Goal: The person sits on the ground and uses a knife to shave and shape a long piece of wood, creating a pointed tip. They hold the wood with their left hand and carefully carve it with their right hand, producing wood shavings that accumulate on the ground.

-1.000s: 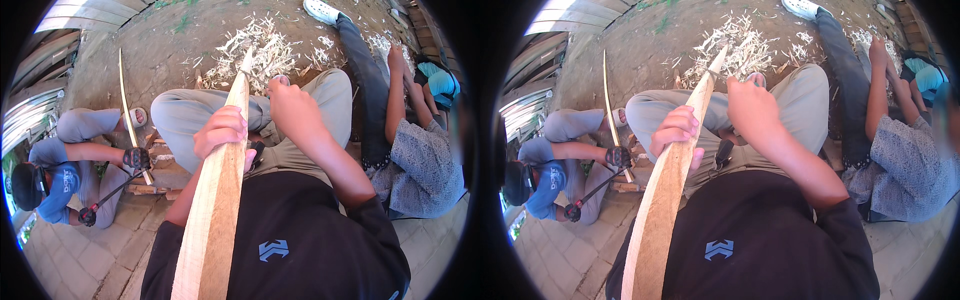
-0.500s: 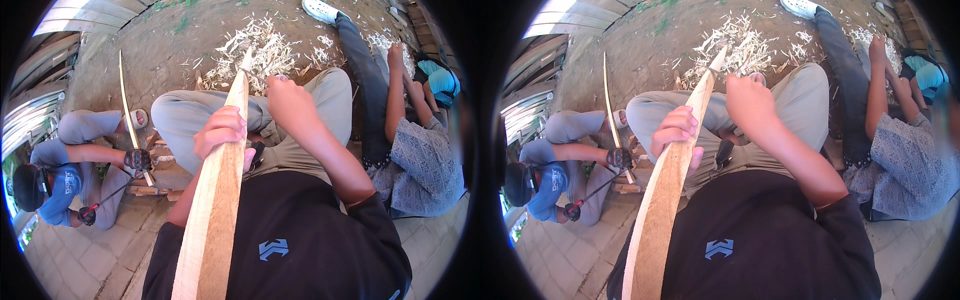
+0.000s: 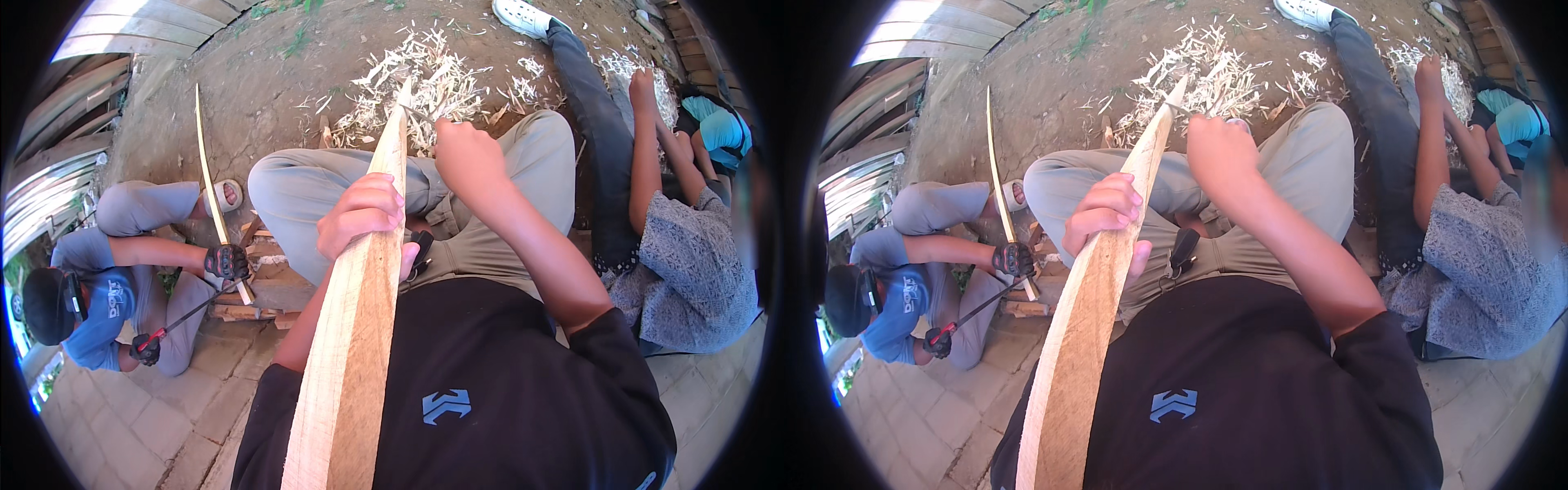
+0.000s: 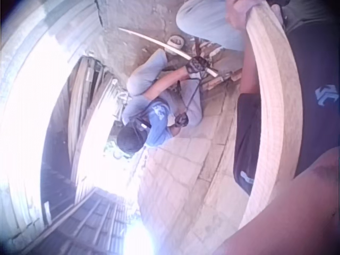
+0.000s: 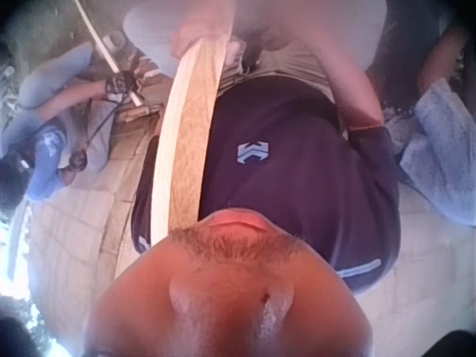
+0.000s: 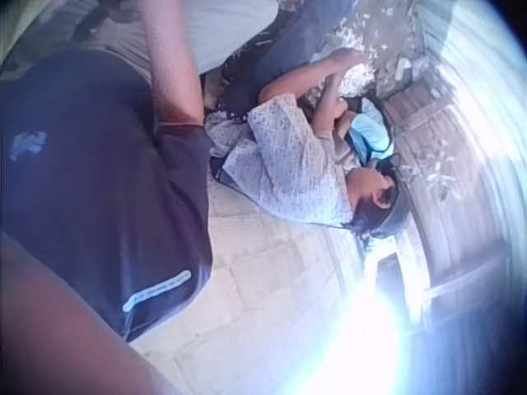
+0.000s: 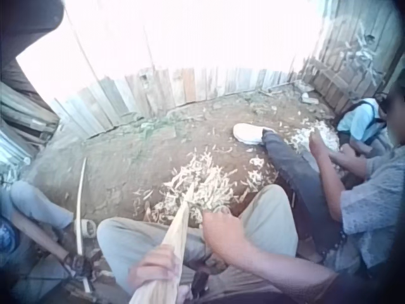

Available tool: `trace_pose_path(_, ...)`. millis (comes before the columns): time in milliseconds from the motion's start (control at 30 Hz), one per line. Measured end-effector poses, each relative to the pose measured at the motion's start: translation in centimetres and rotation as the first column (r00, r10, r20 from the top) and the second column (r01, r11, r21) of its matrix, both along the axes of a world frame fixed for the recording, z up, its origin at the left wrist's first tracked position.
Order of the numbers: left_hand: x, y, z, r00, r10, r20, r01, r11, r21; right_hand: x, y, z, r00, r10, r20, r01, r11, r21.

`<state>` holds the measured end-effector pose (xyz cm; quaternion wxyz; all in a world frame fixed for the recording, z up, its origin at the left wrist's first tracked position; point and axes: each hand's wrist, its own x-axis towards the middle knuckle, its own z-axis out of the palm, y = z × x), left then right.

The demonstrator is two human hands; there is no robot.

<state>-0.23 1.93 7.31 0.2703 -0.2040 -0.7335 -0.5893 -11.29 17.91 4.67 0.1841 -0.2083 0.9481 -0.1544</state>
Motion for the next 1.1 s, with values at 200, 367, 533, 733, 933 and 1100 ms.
trace_pose_path(200, 0.1, -0.4, 0.3, 1.000, -0.008, 0.022, 0.008, 1.000, 0.001, 0.5, 0.8, 1.3, 0.997, -0.059, 0.048, 0.054, 0.993, 0.102)
trace_pose_path(367, 0.0, -0.1, 0.3, 1.000, 0.015, 0.025, -0.015, 1.000, 0.013, 0.2, 1.9, 1.7, 0.985, -0.137, 0.108, 0.135, 0.991, 0.021)
trace_pose_path(533, 0.2, 0.2, 0.2, 0.997, 0.041, 0.059, -0.042, 0.999, 0.018, 0.8, 2.3, 5.1, 0.973, -0.111, 0.203, 0.124, 0.991, -0.053)
trace_pose_path(733, 0.2, 0.4, 0.4, 0.999, 0.015, 0.052, -0.016, 1.000, 0.003, 0.8, 0.6, 2.2, 0.993, -0.053, 0.109, 0.056, 0.998, -0.030)
trace_pose_path(933, 0.5, 0.2, 0.4, 0.996, 0.058, 0.069, -0.057, 0.998, -0.020, -0.1, -0.1, 4.4, 0.990, -0.015, 0.138, 0.019, 0.999, -0.029)
trace_pose_path(1100, 0.6, 0.4, 0.1, 0.992, 0.088, 0.086, -0.087, 0.996, -0.019, -0.9, 0.1, 5.6, 0.987, 0.010, 0.160, -0.003, 0.999, -0.040)
